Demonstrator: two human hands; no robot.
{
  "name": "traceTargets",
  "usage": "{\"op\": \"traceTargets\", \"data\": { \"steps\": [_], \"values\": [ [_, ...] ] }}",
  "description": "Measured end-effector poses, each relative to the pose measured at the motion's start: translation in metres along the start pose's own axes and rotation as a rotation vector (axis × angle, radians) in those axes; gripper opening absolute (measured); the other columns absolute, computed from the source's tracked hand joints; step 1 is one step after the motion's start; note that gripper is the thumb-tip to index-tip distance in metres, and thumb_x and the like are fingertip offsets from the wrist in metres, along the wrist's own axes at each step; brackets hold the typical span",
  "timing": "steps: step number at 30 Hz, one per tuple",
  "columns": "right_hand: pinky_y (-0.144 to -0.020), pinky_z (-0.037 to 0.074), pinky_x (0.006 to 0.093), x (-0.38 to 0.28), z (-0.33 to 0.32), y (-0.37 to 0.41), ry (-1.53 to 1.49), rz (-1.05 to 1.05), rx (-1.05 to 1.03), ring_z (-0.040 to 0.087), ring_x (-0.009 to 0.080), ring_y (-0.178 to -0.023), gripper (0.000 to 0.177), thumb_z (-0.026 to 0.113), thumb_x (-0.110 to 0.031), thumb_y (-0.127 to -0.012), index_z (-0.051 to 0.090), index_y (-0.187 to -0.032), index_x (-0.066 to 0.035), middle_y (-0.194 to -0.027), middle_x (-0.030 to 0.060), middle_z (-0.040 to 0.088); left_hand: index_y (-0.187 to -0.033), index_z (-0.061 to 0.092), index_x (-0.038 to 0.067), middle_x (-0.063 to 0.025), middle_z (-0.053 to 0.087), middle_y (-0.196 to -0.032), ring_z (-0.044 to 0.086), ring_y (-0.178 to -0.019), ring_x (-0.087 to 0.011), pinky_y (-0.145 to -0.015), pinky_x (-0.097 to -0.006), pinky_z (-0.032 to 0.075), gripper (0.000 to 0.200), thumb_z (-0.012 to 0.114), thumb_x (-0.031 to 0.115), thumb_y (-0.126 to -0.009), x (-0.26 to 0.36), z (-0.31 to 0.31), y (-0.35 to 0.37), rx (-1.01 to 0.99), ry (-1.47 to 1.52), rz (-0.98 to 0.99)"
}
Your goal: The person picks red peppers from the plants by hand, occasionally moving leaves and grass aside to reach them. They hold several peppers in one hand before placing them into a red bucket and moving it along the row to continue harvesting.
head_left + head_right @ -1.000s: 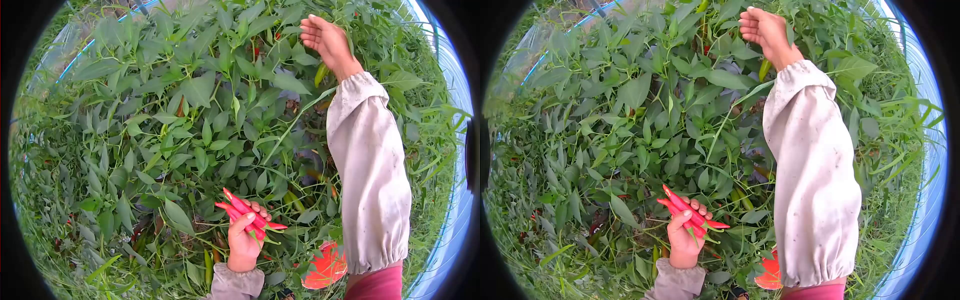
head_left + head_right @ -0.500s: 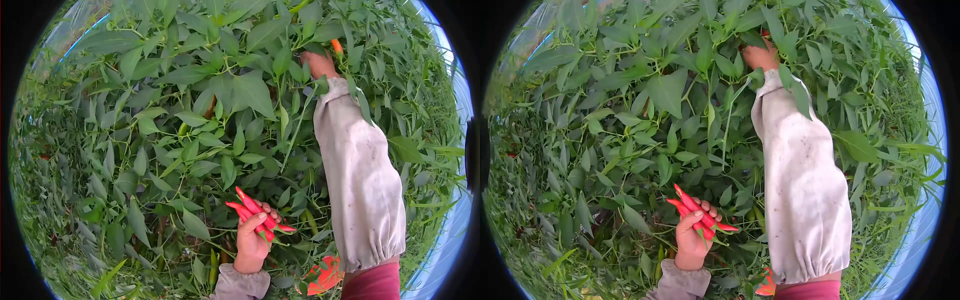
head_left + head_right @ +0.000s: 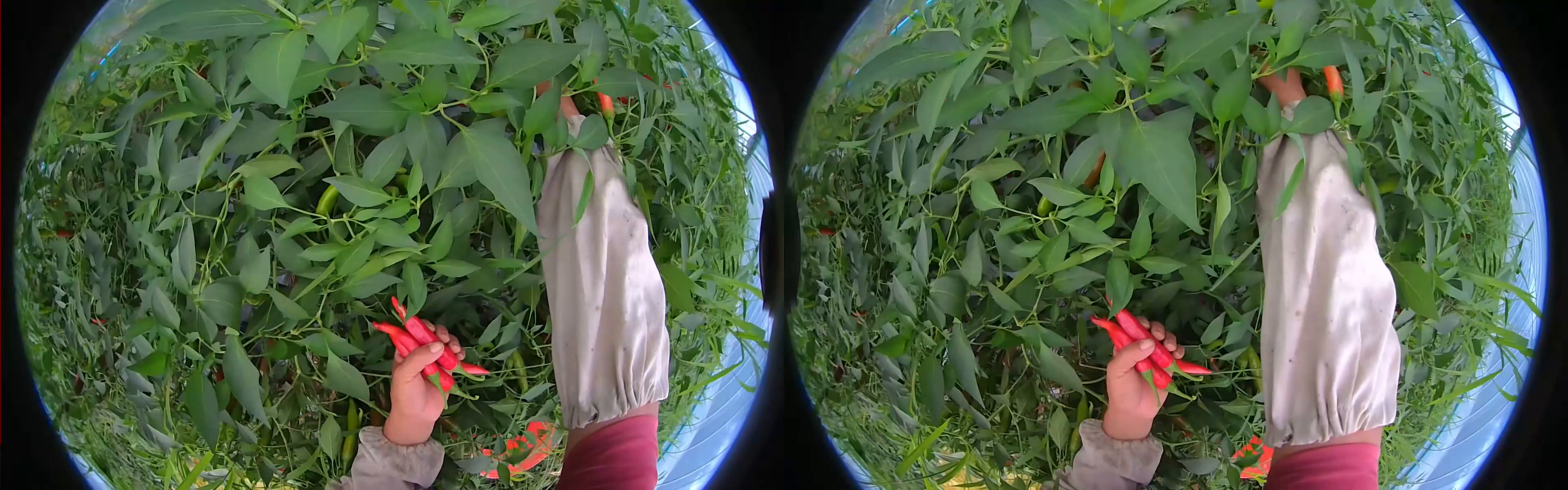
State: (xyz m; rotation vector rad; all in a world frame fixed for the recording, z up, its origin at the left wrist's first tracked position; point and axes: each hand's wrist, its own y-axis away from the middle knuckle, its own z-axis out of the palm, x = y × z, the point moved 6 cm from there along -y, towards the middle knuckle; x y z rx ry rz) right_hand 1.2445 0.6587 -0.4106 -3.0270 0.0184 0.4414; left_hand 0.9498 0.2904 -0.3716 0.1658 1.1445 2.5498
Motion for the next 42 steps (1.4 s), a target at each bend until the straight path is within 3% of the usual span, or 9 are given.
{"op": "traceTargets", "data": {
  "steps": [17,20,23,29,31,35,37,40,42],
  "values": [
    [-0.066,0.047,0.0308,-0.043,-0.071,-0.009,-0.061,0.024,-0.096,0.058,0.0192,-0.073,0.015,0.059,-0.019,-0.09,0.06,-0.096,-0.006,-0.08,0.0042,0.061,-0.103,0.051,0.007,-0.0083,0.058,-0.094,0.058,-0.087,-0.0227,-0.08,-0.0404,0.047,0.027,0.06,-0.003,-0.079,0.002,-0.003,0.007,-0.014,-0.004,-0.026],
    [-0.066,0.047,0.0289,-0.032,-0.089,0.013,-0.345,0.204,-0.191,0.057,0.017,-0.072,0.015,0.059,-0.02,-0.091,0.06,-0.095,-0.006,-0.08,0.0031,0.06,-0.103,0.051,0.007,-0.0085,0.058,-0.094,0.058,-0.087,-0.023,-0.08,-0.0402,0.047,0.028,0.061,-0.002,-0.078,0.002,0.0,0.011,-0.041,0.007,-0.016],
    [-0.062,0.047,0.0236,-0.021,-0.091,0.07,-1.17,0.616,-0.349,0.055,0.0099,-0.069,0.015,0.059,-0.023,-0.093,0.06,-0.092,-0.008,-0.076,-0.0003,0.058,-0.102,0.051,0.008,-0.0084,0.057,-0.094,0.057,-0.088,-0.0237,-0.079,-0.0404,0.047,0.028,0.062,-0.002,-0.078,0.002,-0.001,0.014,-0.065,0.01,-0.026],
    [-0.06,0.045,0.0246,-0.06,-0.138,0.161,-1.628,0.637,-0.044,0.051,0.0122,-0.064,0.016,0.049,-0.018,-0.099,0.056,-0.093,-0.005,-0.073,0.0001,0.054,-0.101,0.051,0.008,-0.0094,0.057,-0.095,0.057,-0.09,-0.0248,-0.081,-0.0415,0.048,0.027,0.061,0.0,-0.077,-0.001,0.006,0.023,-0.169,0.001,-0.058],
    [-0.052,0.042,0.0247,-0.083,-0.151,0.182,-1.756,0.619,-0.141,0.049,0.0116,-0.063,0.017,0.047,-0.019,-0.099,0.055,-0.096,-0.005,-0.072,-0.0001,0.052,-0.101,0.051,0.008,-0.0105,0.057,-0.097,0.058,-0.091,-0.0257,-0.081,-0.0423,0.049,0.027,0.062,0.001,-0.077,-0.004,0.004,0.025,-0.198,-0.02,-0.059],
    [-0.053,0.039,0.0254,-0.081,-0.159,0.2,-2.106,0.443,-0.254,0.046,0.0122,-0.062,0.021,0.046,-0.023,-0.099,0.056,-0.095,-0.005,-0.078,0.0029,0.055,-0.101,0.052,0.007,-0.0122,0.058,-0.101,0.059,-0.093,-0.0275,-0.082,-0.0437,0.05,0.028,0.063,0.003,-0.076,-0.009,0.006,0.034,-0.23,-0.028,-0.081],
    [-0.055,0.041,0.0261,-0.08,-0.167,0.211,-2.003,0.501,-0.092,0.05,0.0147,-0.065,0.017,0.045,-0.019,-0.098,0.055,-0.098,-0.005,-0.086,0.0056,0.06,-0.101,0.052,0.007,-0.0126,0.059,-0.101,0.059,-0.093,-0.0278,-0.081,-0.0435,0.05,0.028,0.062,0.003,-0.075,-0.012,0.006,0.037,-0.226,-0.055,-0.077],
    [-0.064,0.05,0.0281,-0.088,-0.163,0.232,-1.921,0.521,-0.124,0.058,0.0171,-0.073,0.019,0.043,-0.019,-0.1,0.055,-0.098,-0.004,-0.085,0.0064,0.061,-0.102,0.052,0.007,-0.0164,0.057,-0.116,0.057,-0.109,-0.0322,-0.088,-0.0472,0.05,0.029,0.062,0.003,-0.075,-0.014,0.003,0.037,-0.257,-0.077,-0.062],
    [-0.07,0.053,0.0285,-0.116,-0.162,0.252,-1.614,0.405,-0.318,0.061,0.0164,-0.074,0.017,0.049,-0.019,-0.099,0.055,-0.098,-0.003,-0.087,0.0069,0.062,-0.103,0.052,0.007,-0.0211,0.05,-0.133,0.046,-0.127,-0.0365,-0.097,-0.0521,0.047,0.031,0.062,0.003,-0.074,-0.012,0.01,0.04,-0.292,-0.081,-0.031]
  ]
}}
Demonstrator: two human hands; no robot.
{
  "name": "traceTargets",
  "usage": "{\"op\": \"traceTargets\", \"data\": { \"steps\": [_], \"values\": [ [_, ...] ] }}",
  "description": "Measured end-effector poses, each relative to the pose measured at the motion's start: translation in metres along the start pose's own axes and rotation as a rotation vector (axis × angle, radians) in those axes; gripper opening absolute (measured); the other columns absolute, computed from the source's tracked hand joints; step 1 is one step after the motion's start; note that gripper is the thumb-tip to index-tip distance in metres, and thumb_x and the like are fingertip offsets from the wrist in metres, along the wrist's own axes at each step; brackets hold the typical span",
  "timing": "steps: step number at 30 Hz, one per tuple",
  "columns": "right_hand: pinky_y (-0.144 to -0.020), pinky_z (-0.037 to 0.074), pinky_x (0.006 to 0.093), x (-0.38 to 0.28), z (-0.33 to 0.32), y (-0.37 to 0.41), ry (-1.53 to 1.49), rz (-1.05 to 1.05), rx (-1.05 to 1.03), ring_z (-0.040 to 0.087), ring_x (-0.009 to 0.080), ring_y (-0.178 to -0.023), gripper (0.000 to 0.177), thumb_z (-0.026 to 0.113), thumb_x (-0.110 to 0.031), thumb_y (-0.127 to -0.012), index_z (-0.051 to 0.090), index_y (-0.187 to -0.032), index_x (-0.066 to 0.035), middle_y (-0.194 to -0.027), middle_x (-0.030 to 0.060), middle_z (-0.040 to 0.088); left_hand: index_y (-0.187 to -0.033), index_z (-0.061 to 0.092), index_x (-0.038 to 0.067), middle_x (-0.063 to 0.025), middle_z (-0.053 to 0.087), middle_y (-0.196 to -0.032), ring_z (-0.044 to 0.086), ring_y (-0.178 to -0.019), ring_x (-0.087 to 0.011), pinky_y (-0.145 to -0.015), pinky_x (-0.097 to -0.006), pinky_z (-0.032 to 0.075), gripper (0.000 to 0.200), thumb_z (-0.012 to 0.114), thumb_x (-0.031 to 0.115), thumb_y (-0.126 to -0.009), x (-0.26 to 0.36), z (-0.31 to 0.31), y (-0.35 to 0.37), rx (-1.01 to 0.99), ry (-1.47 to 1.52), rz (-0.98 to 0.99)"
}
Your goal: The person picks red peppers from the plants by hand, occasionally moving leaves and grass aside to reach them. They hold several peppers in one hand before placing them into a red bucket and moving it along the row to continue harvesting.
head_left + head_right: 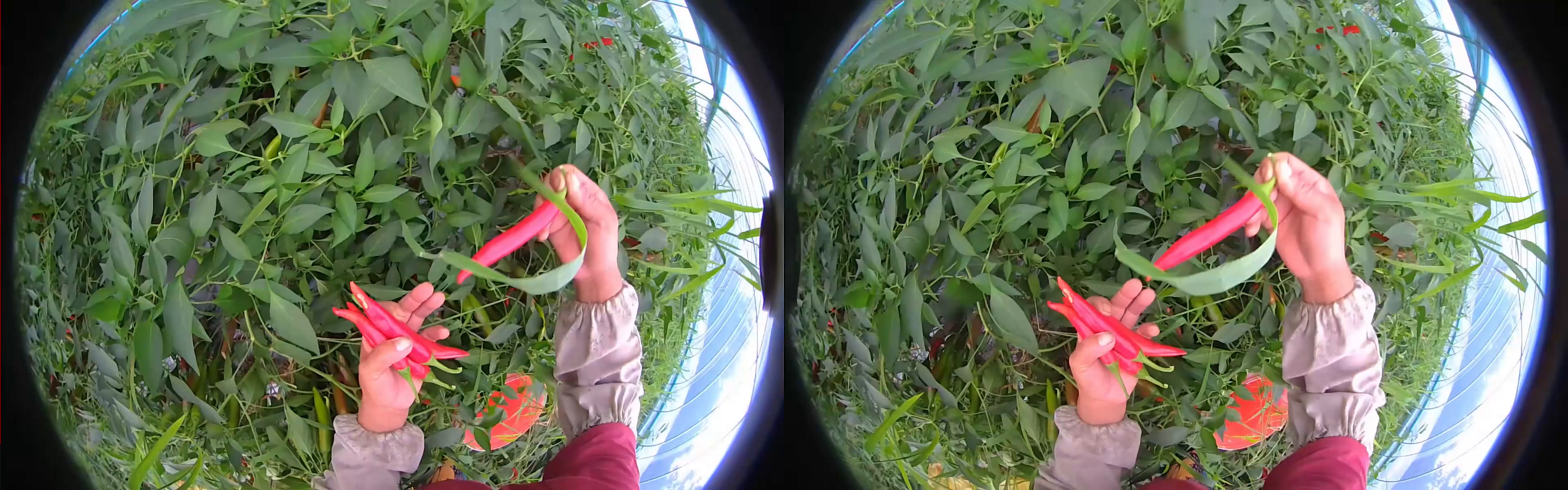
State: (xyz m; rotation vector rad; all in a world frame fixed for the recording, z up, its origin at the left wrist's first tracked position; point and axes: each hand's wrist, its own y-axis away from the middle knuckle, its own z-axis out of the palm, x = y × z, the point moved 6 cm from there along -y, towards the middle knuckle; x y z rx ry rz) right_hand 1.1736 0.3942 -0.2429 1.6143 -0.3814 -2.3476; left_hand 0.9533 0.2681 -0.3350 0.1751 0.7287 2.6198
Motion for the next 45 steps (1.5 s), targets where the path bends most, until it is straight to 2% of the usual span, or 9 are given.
{"op": "traceTargets", "data": {
  "steps": [5,9,17,20,24,31,34,38,45],
  "values": [
    [-0.072,0.05,0.0277,0.066,0.055,0.057,0.408,0.198,-0.121,0.064,0.0165,-0.077,0.018,0.065,-0.013,-0.091,0.061,-0.103,0.0,-0.09,0.0074,0.066,-0.099,0.052,0.011,-0.0182,0.05,-0.133,0.046,-0.127,-0.0349,-0.104,-0.0551,0.041,0.026,0.061,0.009,-0.075,0.008,0.006,-0.001,0.007,0.03,0.142],
    [-0.072,0.05,0.0313,0.058,0.088,0.046,0.777,0.167,-0.493,0.064,0.0182,-0.077,0.012,0.066,-0.007,-0.086,0.064,-0.096,0.0,-0.083,0.0093,0.065,-0.1,0.052,0.011,-0.0067,0.056,-0.098,0.057,-0.098,-0.0254,-0.101,-0.0491,0.043,0.021,0.058,0.008,-0.08,0.021,-0.015,0.0,0.142,0.19,0.254],
    [-0.077,0.053,0.034,0.025,0.133,-0.147,1.077,-0.557,-0.39,0.067,0.0301,-0.084,0.029,0.052,-0.008,-0.088,0.062,-0.113,0.003,-0.094,0.0177,0.068,-0.101,0.051,0.009,-0.0074,0.055,-0.096,0.056,-0.091,-0.0251,-0.093,-0.0471,0.046,0.021,0.056,0.003,-0.082,0.007,-0.031,0.005,0.298,0.192,0.152],
    [-0.104,0.035,0.0332,-0.023,0.132,-0.182,1.056,-0.131,-0.39,0.044,0.0272,-0.128,0.055,0.053,-0.003,-0.084,0.042,-0.137,0.005,-0.136,0.0165,0.051,-0.099,0.054,0.009,-0.0076,0.056,-0.095,0.055,-0.091,-0.0253,-0.091,-0.0458,0.045,0.018,0.057,0.006,-0.082,0.005,-0.027,0.005,0.313,0.162,0.124],
    [-0.113,0.026,0.0326,-0.024,0.106,-0.203,0.949,-0.3,-0.265,0.026,0.0326,-0.142,0.074,0.053,0.005,-0.079,0.025,-0.147,0.002,-0.15,0.0239,0.031,-0.1,0.051,0.006,-0.0081,0.055,-0.096,0.056,-0.091,-0.0259,-0.093,-0.0471,0.046,0.02,0.055,0.002,-0.081,0.001,-0.03,0.003,0.293,0.211,0.112],
    [-0.107,0.036,0.0337,-0.019,0.079,-0.162,1.317,-0.567,0.014,0.041,0.0335,-0.133,0.071,0.05,0.008,-0.08,0.023,-0.146,0.004,-0.143,0.0279,0.039,-0.098,0.051,0.005,-0.0082,0.057,-0.094,0.057,-0.091,-0.026,-0.092,-0.0482,0.046,0.019,0.055,0.001,-0.081,-0.001,-0.028,-0.004,0.333,0.213,0.11],
    [-0.077,0.054,0.0399,-0.023,0.093,-0.153,2.002,-0.667,0.277,0.068,0.0304,-0.089,0.031,0.05,-0.004,-0.086,0.058,-0.116,0.002,-0.097,0.0221,0.067,-0.098,0.052,0.006,-0.0076,0.058,-0.093,0.059,-0.089,-0.0265,-0.092,-0.0492,0.046,0.019,0.057,0.001,-0.08,0.0,-0.029,-0.007,0.366,0.22,0.111],
    [-0.058,0.056,0.0408,-0.011,0.123,-0.177,2.409,-0.684,0.191,0.07,0.0264,-0.068,0.016,0.062,-0.011,-0.077,0.069,-0.089,-0.002,-0.071,0.012,0.068,-0.098,0.051,0.007,-0.0084,0.057,-0.093,0.057,-0.09,-0.0271,-0.091,-0.0483,0.045,0.02,0.057,0.004,-0.08,0.004,-0.025,-0.011,0.379,0.206,0.111],
    [-0.071,0.055,0.0414,-0.004,0.084,-0.251,2.433,-0.244,-0.018,0.068,0.0359,-0.08,0.028,0.07,-0.025,-0.078,0.068,-0.079,0.003,-0.08,0.0199,0.068,-0.099,0.05,0.007,-0.0083,0.057,-0.093,0.057,-0.089,-0.027,-0.09,-0.0482,0.045,0.02,0.057,0.003,-0.08,0.014,-0.025,-0.016,0.409,0.221,0.115]
  ]
}}
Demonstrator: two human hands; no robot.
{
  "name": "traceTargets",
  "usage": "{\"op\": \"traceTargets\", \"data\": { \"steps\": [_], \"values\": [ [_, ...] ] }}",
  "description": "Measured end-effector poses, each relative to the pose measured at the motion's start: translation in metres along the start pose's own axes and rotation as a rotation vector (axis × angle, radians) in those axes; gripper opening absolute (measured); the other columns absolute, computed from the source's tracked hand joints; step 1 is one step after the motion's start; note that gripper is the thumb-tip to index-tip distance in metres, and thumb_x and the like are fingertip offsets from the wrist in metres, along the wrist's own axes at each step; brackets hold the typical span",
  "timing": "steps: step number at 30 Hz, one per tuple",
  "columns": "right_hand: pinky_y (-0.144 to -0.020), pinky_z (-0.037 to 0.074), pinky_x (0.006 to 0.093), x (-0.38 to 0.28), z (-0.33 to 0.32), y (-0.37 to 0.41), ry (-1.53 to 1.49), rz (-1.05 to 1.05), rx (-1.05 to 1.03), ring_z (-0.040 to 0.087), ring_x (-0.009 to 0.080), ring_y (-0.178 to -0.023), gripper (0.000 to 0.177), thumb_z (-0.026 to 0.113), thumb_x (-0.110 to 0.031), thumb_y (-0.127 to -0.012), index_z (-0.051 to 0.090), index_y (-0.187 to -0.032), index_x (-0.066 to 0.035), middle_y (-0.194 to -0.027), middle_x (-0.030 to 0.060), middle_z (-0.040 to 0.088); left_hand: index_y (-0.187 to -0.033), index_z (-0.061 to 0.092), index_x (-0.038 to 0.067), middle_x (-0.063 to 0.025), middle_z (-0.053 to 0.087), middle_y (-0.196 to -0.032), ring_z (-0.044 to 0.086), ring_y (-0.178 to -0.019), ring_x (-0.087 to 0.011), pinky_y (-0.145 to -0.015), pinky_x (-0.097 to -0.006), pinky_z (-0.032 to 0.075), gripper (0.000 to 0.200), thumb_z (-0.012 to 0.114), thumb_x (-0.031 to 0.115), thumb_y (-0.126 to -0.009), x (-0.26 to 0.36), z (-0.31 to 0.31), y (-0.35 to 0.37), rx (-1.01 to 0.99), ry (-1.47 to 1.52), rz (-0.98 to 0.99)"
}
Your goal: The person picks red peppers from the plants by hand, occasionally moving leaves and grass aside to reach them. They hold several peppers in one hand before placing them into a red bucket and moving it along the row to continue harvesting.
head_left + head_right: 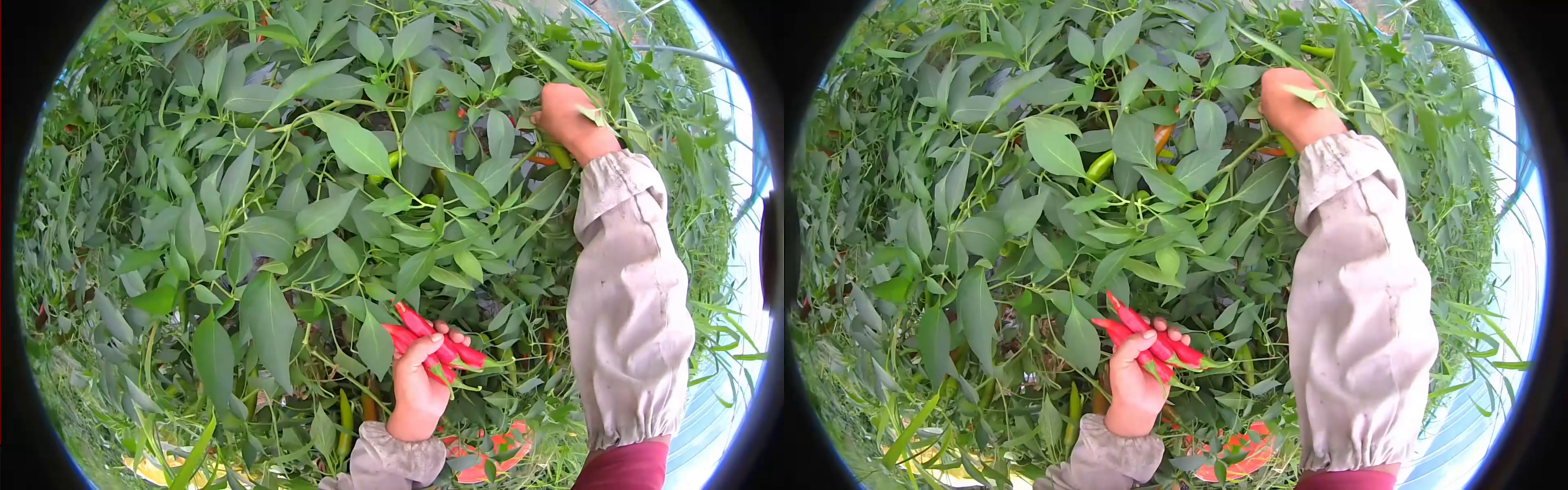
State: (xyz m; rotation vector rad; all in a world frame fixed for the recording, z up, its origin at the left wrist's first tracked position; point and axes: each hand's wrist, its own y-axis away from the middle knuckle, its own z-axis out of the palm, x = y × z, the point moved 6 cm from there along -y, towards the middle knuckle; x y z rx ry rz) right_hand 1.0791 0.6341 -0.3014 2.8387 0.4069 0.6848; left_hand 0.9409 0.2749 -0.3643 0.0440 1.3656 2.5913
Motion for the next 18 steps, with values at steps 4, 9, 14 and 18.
{"op": "traceTargets", "data": {
  "steps": [4,9,14,18],
  "values": [
    [-0.064,0.05,0.0398,0.028,0.025,0.006,-0.45,0.157,-0.091,0.066,0.031,-0.066,0.029,0.073,-0.029,-0.077,0.071,-0.083,0.0,-0.074,0.0186,0.067,-0.099,0.05,0.007,-0.0082,0.057,-0.093,0.057,-0.088,-0.0264,-0.09,-0.0477,0.046,0.02,0.057,0.003,-0.081,0.001,-0.003,-0.001,0.031,0.029,0.003],
    [-0.06,0.048,0.0373,0.02,0.03,0.019,-0.639,0.103,-0.26,0.061,0.0211,-0.058,0.028,0.075,-0.029,-0.075,0.072,-0.08,-0.002,-0.064,0.0134,0.064,-0.099,0.05,0.006,-0.0077,0.057,-0.093,0.057,-0.088,-0.0257,-0.09,-0.0471,0.046,0.019,0.058,0.004,-0.081,0.004,0.001,-0.003,0.032,0.027,0.001],
    [-0.054,0.042,0.0304,0.031,0.047,0.034,-0.764,0.186,-0.252,0.053,0.0091,-0.057,0.02,0.076,-0.017,-0.076,0.067,-0.072,-0.001,-0.062,0.0027,0.061,-0.099,0.051,0.005,-0.0069,0.057,-0.093,0.057,-0.089,-0.0251,-0.091,-0.0467,0.045,0.019,0.058,0.005,-0.081,0.002,-0.007,-0.008,0.016,0.027,-0.019],
    [-0.061,0.046,0.0284,0.027,0.038,0.058,-1.279,0.265,-0.229,0.057,0.01,-0.062,0.02,0.075,-0.009,-0.074,0.068,-0.09,0.002,-0.071,0.0039,0.065,-0.099,0.051,0.006,-0.0076,0.057,-0.093,0.057,-0.089,-0.0258,-0.091,-0.0477,0.045,0.02,0.058,0.006,-0.081,0.006,-0.002,-0.007,0.003,0.011,0.003]
  ]
}}
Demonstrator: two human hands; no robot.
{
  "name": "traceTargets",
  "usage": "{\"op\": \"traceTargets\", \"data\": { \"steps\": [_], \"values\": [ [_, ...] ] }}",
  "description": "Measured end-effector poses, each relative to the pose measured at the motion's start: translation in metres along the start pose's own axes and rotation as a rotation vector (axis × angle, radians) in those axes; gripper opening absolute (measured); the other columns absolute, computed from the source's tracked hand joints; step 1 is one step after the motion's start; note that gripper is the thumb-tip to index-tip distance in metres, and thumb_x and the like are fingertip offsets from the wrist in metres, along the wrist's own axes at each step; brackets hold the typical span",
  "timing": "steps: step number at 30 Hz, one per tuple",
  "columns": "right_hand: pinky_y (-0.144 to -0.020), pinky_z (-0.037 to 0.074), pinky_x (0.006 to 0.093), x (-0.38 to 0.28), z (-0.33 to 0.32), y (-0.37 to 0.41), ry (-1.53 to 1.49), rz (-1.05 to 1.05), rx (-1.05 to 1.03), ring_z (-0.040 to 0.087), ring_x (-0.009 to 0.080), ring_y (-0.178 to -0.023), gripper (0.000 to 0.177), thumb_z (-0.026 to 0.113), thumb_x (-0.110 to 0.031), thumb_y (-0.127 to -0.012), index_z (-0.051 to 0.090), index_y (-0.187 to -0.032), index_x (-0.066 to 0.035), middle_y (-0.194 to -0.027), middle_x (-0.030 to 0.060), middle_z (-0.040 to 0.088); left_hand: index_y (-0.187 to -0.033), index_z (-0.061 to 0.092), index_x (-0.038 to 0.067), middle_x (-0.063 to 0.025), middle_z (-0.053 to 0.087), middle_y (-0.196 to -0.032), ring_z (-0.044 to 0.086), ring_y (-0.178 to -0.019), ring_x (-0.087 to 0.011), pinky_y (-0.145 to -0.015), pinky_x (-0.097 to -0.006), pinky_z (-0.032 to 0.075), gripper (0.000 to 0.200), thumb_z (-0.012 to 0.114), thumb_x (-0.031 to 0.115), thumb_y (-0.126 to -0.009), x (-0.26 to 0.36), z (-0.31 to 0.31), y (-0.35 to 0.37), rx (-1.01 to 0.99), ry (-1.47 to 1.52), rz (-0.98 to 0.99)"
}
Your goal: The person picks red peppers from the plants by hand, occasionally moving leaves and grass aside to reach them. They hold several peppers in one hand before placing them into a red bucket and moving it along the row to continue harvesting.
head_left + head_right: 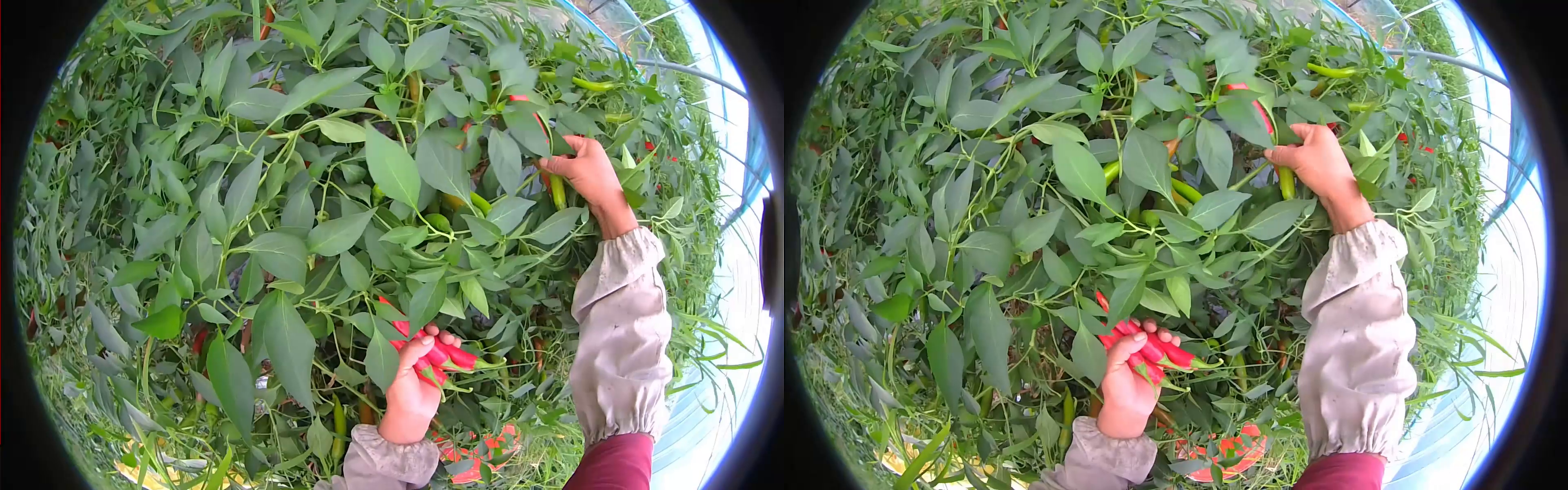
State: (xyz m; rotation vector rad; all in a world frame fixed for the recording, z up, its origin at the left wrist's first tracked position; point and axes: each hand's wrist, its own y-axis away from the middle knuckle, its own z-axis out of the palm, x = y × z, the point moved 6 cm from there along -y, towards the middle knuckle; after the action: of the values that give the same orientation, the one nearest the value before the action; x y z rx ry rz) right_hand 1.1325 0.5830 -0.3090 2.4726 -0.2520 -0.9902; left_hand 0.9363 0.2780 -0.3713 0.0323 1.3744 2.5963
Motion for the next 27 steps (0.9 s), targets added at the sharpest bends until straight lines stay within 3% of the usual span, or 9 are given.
{"op": "traceTargets", "data": {
  "steps": [1,8,12,16,17,18,21,24,27],
  "values": [
    [-0.066,0.046,0.0268,-0.002,0.0,0.006,0.014,0.041,-0.024,0.058,0.0096,-0.067,0.029,0.073,-0.007,-0.075,0.065,-0.101,0.004,-0.08,0.0037,0.066,-0.099,0.051,0.006,-0.0079,0.057,-0.094,0.057,-0.09,-0.0261,-0.091,-0.0483,0.044,0.02,0.058,0.006,-0.081,0.001,0.002,0.001,-0.018,-0.014,0.021],
    [-0.061,0.042,0.0281,0.001,0.003,0.027,0.058,-0.075,0.013,0.05,0.0084,-0.064,0.029,0.077,-0.013,-0.076,0.065,-0.1,0.0,-0.071,0.0,0.059,-0.103,0.05,0.008,-0.0093,0.056,-0.097,0.057,-0.092,-0.0278,-0.091,-0.0506,0.044,0.025,0.056,0.003,-0.079,0.007,0.023,0.012,-0.133,-0.095,0.038],
    [-0.057,0.035,0.0256,-0.036,0.007,0.052,0.039,-0.142,-0.145,0.043,0.007,-0.061,0.028,0.081,-0.019,-0.075,0.061,-0.077,-0.001,-0.067,-0.0035,0.05,-0.102,0.049,0.007,-0.0114,0.056,-0.099,0.058,-0.095,-0.0287,-0.089,-0.0494,0.05,0.029,0.059,0.002,-0.076,0.012,0.03,0.019,-0.239,-0.13,0.069],
    [-0.069,0.04,0.0345,-0.062,0.025,0.075,0.494,-0.739,-0.241,0.051,0.0221,-0.067,0.02,0.08,-0.011,-0.067,0.063,-0.074,-0.004,-0.067,0.0033,0.054,-0.1,0.05,0.006,-0.0143,0.057,-0.101,0.058,-0.1,-0.0302,-0.087,-0.048,0.055,0.032,0.064,0.002,-0.071,0.018,0.044,0.029,-0.396,-0.278,0.094],
    [-0.077,0.04,0.0392,-0.064,0.026,0.084,0.505,-0.718,-0.27,0.053,0.0277,-0.074,0.021,0.08,-0.012,-0.064,0.066,-0.078,-0.005,-0.072,0.0056,0.058,-0.099,0.051,0.006,-0.0204,0.056,-0.118,0.058,-0.108,-0.0329,-0.086,-0.0471,0.056,0.033,0.065,0.002,-0.069,0.018,0.041,0.031,-0.379,-0.318,0.078],
    [-0.079,0.04,0.0389,-0.066,0.028,0.096,0.467,-0.701,-0.271,0.054,0.0264,-0.077,0.02,0.08,-0.013,-0.065,0.068,-0.079,-0.006,-0.073,0.0037,0.059,-0.099,0.051,0.006,-0.0204,0.056,-0.118,0.058,-0.108,-0.0329,-0.086,-0.0471,0.056,0.033,0.065,0.002,-0.069,0.019,0.041,0.031,-0.377,-0.314,0.083],
    [-0.081,0.041,0.0397,-0.069,0.041,0.131,0.465,-0.701,-0.323,0.055,0.0259,-0.077,0.02,0.08,-0.015,-0.064,0.069,-0.079,-0.008,-0.07,0.0029,0.058,-0.111,0.054,0.003,-0.0273,0.04,-0.142,0.065,-0.097,-0.0234,-0.087,-0.0408,0.054,0.043,0.069,0.004,-0.07,0.019,0.042,0.033,-0.412,-0.263,0.061],
    [-0.082,0.041,0.0418,-0.062,0.068,0.175,0.485,-0.692,-0.393,0.055,0.0271,-0.075,0.018,0.079,-0.014,-0.063,0.068,-0.076,-0.008,-0.069,0.0035,0.058,-0.103,0.054,0.005,-0.0282,0.037,-0.144,0.06,-0.11,-0.0323,-0.083,-0.0444,0.058,0.039,0.068,0.001,-0.066,0.021,0.04,0.038,-0.456,-0.315,0.037],
    [-0.071,0.044,0.0397,-0.049,0.097,0.212,0.364,-0.637,-0.51,0.052,0.0274,-0.07,0.017,0.078,-0.015,-0.064,0.068,-0.075,-0.006,-0.067,0.0049,0.055,-0.11,0.053,0.003,-0.0263,0.045,-0.136,0.063,-0.104,-0.0289,-0.087,-0.0422,0.055,0.045,0.07,-0.002,-0.069,0.019,0.04,0.04,-0.431,-0.335,0.064]
  ]
}}
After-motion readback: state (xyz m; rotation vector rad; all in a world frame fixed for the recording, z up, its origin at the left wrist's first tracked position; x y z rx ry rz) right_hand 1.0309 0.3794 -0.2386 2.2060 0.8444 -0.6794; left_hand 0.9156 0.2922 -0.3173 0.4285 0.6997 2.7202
